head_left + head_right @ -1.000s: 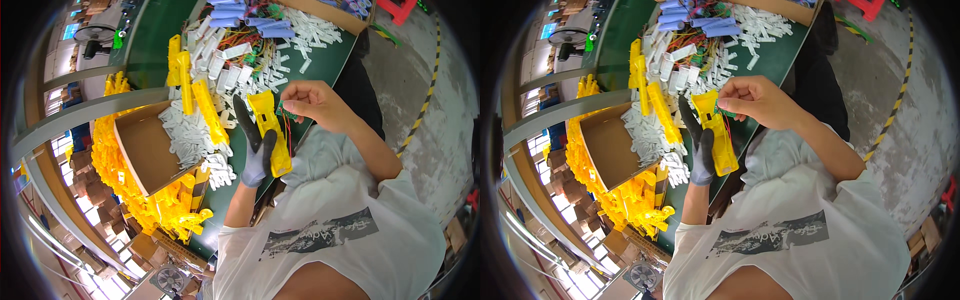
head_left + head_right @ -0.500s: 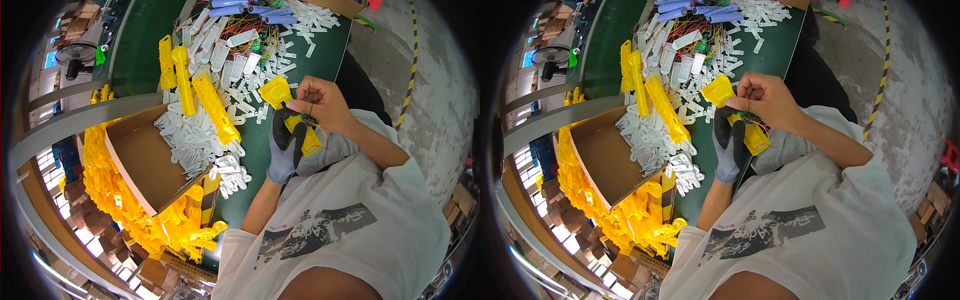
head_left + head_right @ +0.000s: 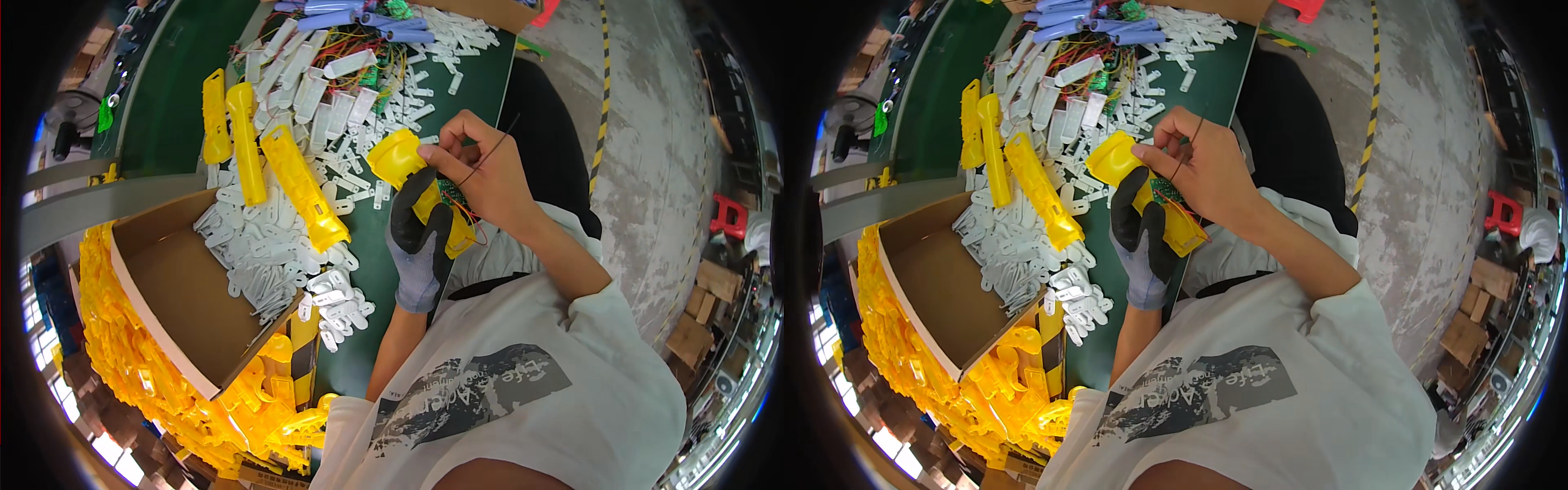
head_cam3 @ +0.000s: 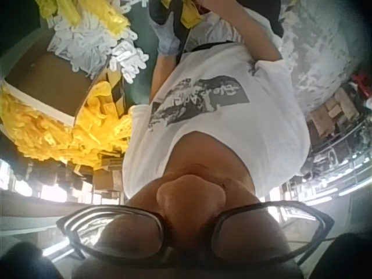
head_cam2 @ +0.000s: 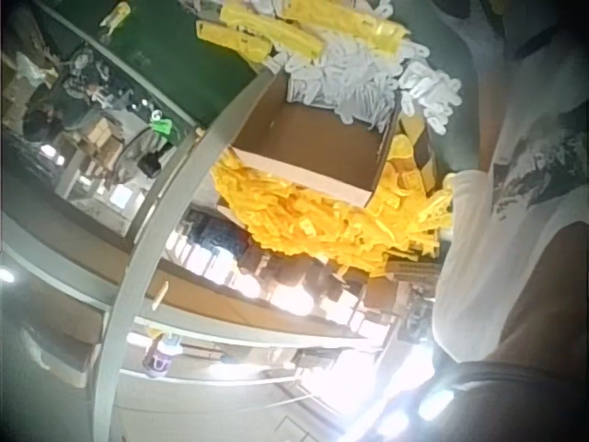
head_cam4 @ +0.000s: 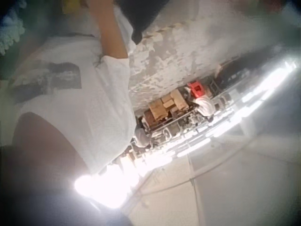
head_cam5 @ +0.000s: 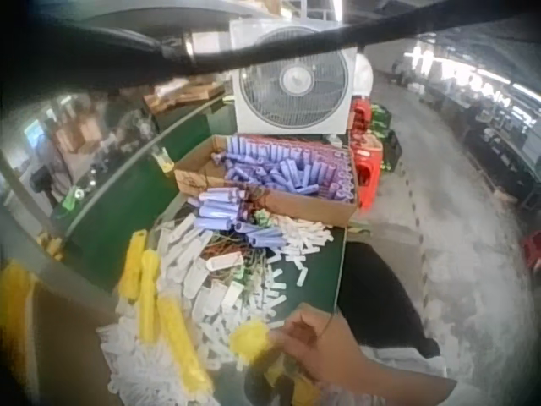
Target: The person assembles small electronic components into yellow plastic housings by hand, inserting circuit boards, white plastic components, batteries, and wires into each housing at a factory workbench.
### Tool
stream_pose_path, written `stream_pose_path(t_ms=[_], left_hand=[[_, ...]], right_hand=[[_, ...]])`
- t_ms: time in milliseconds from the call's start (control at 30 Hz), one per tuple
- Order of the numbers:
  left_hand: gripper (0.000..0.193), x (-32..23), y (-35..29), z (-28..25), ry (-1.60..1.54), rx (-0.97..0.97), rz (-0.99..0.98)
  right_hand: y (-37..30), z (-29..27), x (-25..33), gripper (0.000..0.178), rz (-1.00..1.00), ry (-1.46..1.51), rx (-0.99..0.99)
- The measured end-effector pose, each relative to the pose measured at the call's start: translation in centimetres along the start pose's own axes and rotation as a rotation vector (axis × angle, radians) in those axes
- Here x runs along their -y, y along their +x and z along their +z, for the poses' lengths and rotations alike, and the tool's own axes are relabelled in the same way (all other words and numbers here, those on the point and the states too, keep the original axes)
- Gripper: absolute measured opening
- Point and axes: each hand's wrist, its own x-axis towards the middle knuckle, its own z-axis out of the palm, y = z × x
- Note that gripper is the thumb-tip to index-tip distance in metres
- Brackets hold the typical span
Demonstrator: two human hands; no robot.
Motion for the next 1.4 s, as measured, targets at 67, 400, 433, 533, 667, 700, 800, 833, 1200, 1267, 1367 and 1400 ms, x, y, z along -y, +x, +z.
stream_pose_path(t_ms=[67,400,433,533,667,700,800,833,1200,1267,1367,1400], left_hand=[[0.045,-0.2,0.0,0.1,0.046,0.003,-0.048],[0.035,-0.1,0.3,0.2,0.172,-0.101,0.097],[0.033,-0.6,0.4,0.3,0.213,-0.125,0.121],[0.039,-0.8,0.6,-0.4,0.199,-0.164,0.109],[0.039,-1.0,0.7,-0.5,0.192,-0.164,0.133],[0.039,-0.9,0.6,-0.6,0.178,-0.164,0.154],[0.039,-0.9,0.5,-0.6,0.199,-0.165,0.204],[0.039,-0.9,0.7,-0.6,0.23,-0.168,0.224],[0.039,-0.6,0.6,-0.3,0.336,-0.145,0.228],[0.039,-0.5,0.6,-0.3,0.37,-0.129,0.259],[0.038,-0.5,0.7,-0.5,0.439,-0.111,0.263],[0.038,-0.5,0.7,-0.5,0.438,-0.133,0.266]], right_hand=[[-0.3,-0.3,-0.1,0.024,0.109,0.101,0.024],[-3.7,-1.2,0.9,0.017,0.102,0.379,-0.173],[-4.1,-1.9,0.7,0.019,-0.13,0.108,-0.117],[-4.6,-1.9,1.5,0.028,-0.366,-0.255,0.003],[-5.0,-1.1,0.4,0.024,-0.457,-0.439,-0.089],[-4.9,-1.0,0.4,0.021,-0.493,-0.474,-0.106],[-4.7,-0.6,1.3,0.018,-0.356,-0.372,-0.04],[-4.4,-0.6,1.5,0.018,-0.363,-0.366,-0.042],[-3.6,-2.0,1.9,0.014,0.509,0.558,0.438],[-3.4,-2.4,1.3,0.016,0.442,0.415,0.462],[-3.4,-2.2,1.5,0.017,0.204,0.137,0.415],[-3.4,-2.0,1.6,0.016,0.031,0.004,0.348]])
